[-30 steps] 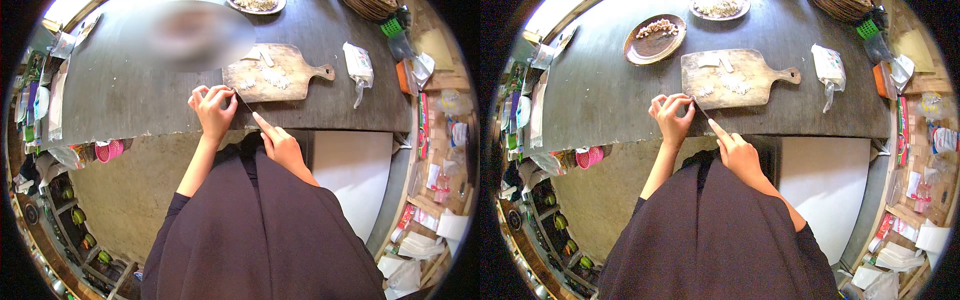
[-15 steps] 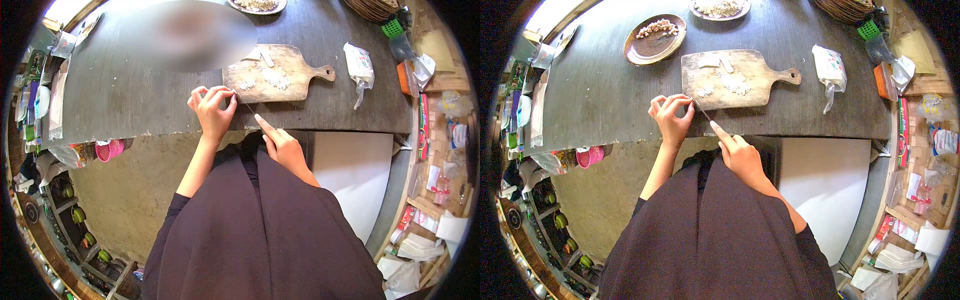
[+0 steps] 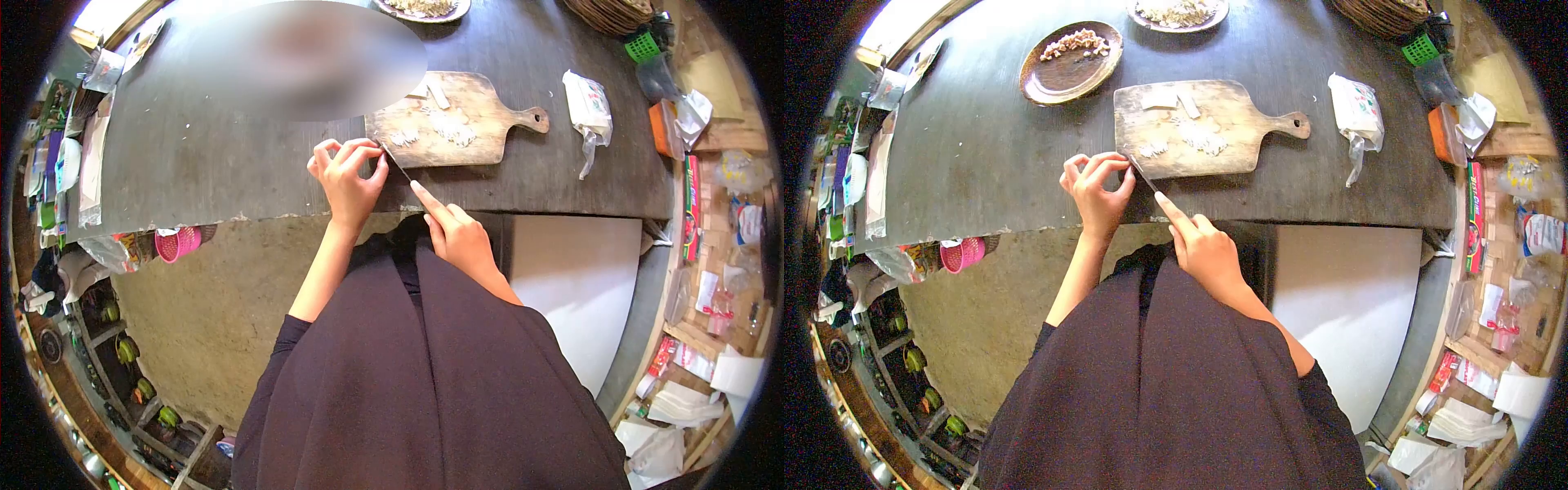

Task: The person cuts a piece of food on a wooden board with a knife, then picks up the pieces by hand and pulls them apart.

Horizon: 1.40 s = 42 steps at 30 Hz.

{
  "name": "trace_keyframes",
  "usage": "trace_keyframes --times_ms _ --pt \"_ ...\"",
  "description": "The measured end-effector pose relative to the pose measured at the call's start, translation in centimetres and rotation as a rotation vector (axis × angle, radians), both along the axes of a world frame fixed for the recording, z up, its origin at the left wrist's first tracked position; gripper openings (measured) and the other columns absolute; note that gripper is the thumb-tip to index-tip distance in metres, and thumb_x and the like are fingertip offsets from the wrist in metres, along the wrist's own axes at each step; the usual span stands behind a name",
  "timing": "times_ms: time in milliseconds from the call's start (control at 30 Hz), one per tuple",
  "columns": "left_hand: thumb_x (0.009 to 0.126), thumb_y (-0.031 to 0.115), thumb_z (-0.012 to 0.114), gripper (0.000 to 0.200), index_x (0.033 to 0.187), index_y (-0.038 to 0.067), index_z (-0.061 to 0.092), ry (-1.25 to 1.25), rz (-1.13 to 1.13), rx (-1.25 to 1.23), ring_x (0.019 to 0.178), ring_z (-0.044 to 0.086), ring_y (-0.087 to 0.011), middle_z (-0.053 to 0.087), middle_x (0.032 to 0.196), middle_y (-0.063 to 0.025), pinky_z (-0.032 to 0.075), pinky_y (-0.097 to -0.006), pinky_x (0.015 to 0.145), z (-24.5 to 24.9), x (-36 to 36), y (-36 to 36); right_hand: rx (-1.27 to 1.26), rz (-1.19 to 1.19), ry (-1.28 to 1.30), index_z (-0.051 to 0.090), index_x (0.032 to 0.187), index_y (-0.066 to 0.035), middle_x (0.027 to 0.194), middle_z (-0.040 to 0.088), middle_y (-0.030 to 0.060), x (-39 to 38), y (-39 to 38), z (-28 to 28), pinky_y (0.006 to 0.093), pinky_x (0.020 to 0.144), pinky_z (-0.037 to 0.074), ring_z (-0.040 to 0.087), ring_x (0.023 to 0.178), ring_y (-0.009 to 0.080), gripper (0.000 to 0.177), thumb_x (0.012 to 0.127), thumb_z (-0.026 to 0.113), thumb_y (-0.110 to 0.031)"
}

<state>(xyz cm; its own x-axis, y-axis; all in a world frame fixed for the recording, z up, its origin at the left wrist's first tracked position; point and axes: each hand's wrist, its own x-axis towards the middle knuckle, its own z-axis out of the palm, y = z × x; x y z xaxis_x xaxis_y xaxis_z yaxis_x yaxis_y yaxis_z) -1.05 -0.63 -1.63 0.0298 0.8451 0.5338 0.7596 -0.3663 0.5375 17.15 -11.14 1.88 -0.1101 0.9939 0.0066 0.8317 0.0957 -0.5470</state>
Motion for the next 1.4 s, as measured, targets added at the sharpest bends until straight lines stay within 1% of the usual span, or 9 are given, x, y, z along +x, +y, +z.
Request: trace_keyframes --times_ms 67,167,267,367,700,867,1200,1400 --pt "0.076 0.019 0.082 0.010 0.082 0.019 0.075 0.002 0.000 -0.047 0.110 0.050 -0.0219 0.073 0.099 0.0115 0.030 -0.0406 0.100 0.0 0.0 -0.1 -0.012 0.009 0.024 0.044 0.153 -0.038 0.080 0.062 0.0144 0.6 -0.4 0.6 0.0474 0.061 0.057 0.066 0.066 0.0367 0.059 0.099 0.060 -0.020" --pt "0.076 0.020 0.082 0.009 0.083 0.019 0.075 -0.003 0.000 -0.042 0.109 0.050 -0.0216 0.073 0.098 0.0114 0.030 -0.0406 0.100 0.0 0.0 -0.1 0.010 -0.030 0.070 0.044 0.154 -0.037 0.081 0.061 0.0152 1.1 -0.3 0.3 0.0478 0.064 0.057 0.067 0.069 0.0372 0.060 0.099 0.060 -0.020" --pt "0.077 0.019 0.082 0.009 0.083 0.019 0.075 -0.005 0.000 -0.042 0.109 0.050 -0.0214 0.073 0.098 0.0112 0.030 -0.0405 0.099 0.1 0.0 -0.1 -0.007 -0.018 0.077 0.043 0.154 -0.037 0.082 0.062 0.0155 1.1 -0.3 0.7 0.0480 0.065 0.057 0.067 0.070 0.0374 0.060 0.099 0.060 -0.020" --pt "0.076 0.018 0.082 0.010 0.083 0.019 0.075 -0.009 0.008 -0.040 0.109 0.050 -0.0214 0.073 0.098 0.0109 0.030 -0.0404 0.099 0.0 0.1 -0.2 -0.026 0.007 0.105 0.043 0.154 -0.037 0.082 0.061 0.0154 0.9 -0.5 0.7 0.0481 0.065 0.057 0.067 0.070 0.0373 0.060 0.099 0.061 -0.019" --pt "0.074 0.017 0.081 0.011 0.082 0.019 0.074 -0.016 0.003 -0.043 0.110 0.050 -0.0220 0.074 0.099 0.0102 0.029 -0.0407 0.100 -0.1 -0.1 -0.1 -0.009 0.034 0.072 0.044 0.154 -0.037 0.081 0.060 0.0146 0.7 -0.5 0.6 0.0473 0.062 0.057 0.067 0.068 0.0369 0.060 0.099 0.061 -0.020" --pt "0.073 0.015 0.081 0.012 0.082 0.018 0.073 -0.016 -0.006 -0.042 0.110 0.051 -0.0226 0.073 0.100 0.0101 0.030 -0.0408 0.100 -0.3 -0.1 -0.1 -0.035 0.014 0.005 0.043 0.154 -0.039 0.081 0.061 0.0146 0.0 -0.1 0.0 0.0476 0.061 0.058 0.067 0.067 0.0362 0.060 0.099 0.060 -0.021" --pt "0.076 0.017 0.082 0.011 0.082 0.017 0.073 -0.018 -0.010 -0.042 0.110 0.050 -0.0232 0.073 0.098 0.0097 0.031 -0.0415 0.098 -0.1 0.0 -0.1 -0.014 -0.020 0.081 0.043 0.154 -0.037 0.081 0.061 0.0151 1.6 -0.8 0.5 0.0481 0.063 0.057 0.066 0.067 0.0375 0.060 0.099 0.060 -0.020" --pt "0.075 0.016 0.082 0.011 0.082 0.017 0.073 -0.016 -0.010 -0.041 0.111 0.051 -0.0236 0.073 0.099 0.0089 0.031 -0.0414 0.099 -0.1 0.1 -0.1 -0.007 0.024 0.092 0.043 0.154 -0.035 0.080 0.060 0.0148 1.3 -0.9 0.1 0.0472 0.064 0.057 0.066 0.068 0.0366 0.061 0.098 0.061 -0.019"
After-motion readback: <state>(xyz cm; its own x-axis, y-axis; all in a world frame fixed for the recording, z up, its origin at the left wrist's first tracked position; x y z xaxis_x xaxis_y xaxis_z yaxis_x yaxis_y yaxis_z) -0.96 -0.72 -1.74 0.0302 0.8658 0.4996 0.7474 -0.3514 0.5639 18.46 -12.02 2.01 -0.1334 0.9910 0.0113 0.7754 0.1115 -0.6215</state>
